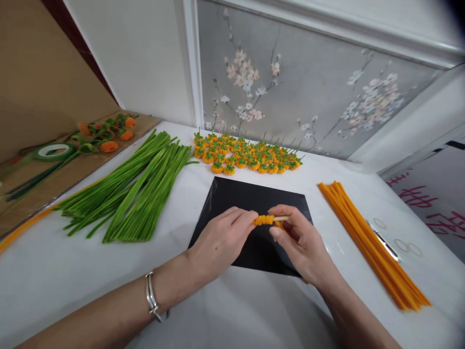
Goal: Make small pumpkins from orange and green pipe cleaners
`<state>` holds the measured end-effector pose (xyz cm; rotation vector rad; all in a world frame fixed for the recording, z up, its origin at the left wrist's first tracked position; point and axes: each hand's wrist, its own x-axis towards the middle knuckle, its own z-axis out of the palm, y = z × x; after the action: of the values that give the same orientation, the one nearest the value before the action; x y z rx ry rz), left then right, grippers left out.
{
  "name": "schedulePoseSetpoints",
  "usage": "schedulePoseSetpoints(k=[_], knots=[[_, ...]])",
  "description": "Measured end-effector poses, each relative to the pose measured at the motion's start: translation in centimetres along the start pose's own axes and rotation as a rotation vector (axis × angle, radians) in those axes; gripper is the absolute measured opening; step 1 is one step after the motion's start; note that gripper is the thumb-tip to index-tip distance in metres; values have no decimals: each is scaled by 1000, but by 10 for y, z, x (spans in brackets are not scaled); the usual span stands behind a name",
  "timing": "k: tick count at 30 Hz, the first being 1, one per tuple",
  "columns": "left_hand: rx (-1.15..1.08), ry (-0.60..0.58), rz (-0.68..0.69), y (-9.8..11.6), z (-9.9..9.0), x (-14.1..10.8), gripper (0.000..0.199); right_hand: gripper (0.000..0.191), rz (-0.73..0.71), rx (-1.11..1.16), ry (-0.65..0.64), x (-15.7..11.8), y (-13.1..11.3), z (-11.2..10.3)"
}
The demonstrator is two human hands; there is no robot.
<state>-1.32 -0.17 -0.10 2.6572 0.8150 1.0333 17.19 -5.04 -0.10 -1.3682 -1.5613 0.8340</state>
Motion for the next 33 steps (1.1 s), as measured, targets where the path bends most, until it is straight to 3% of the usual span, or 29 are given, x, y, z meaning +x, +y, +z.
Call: schedulePoseSetpoints(k=[5, 11, 15, 20, 29, 33], knots=[[-85, -3, -126, -1, 0, 1, 19, 13, -114, -134, 65, 0, 1, 1], [-344, -231, -409, 2, -7, 7, 9, 16, -266, -139, 11, 0, -1, 3], [-471, -233, -513, 2, -7, 7, 9, 17, -299, -117, -16, 1, 0, 3], [-444, -212, -478, 1, -5, 5, 10, 15, -250, -122, 13, 1, 3, 5], [-270, -162, -250, -1, 0, 2, 13, 13, -105, -109, 43, -1, 0, 6], [-319, -266, -327, 0, -4, 5, 11, 14, -79, -96, 29, 1, 3, 2]])
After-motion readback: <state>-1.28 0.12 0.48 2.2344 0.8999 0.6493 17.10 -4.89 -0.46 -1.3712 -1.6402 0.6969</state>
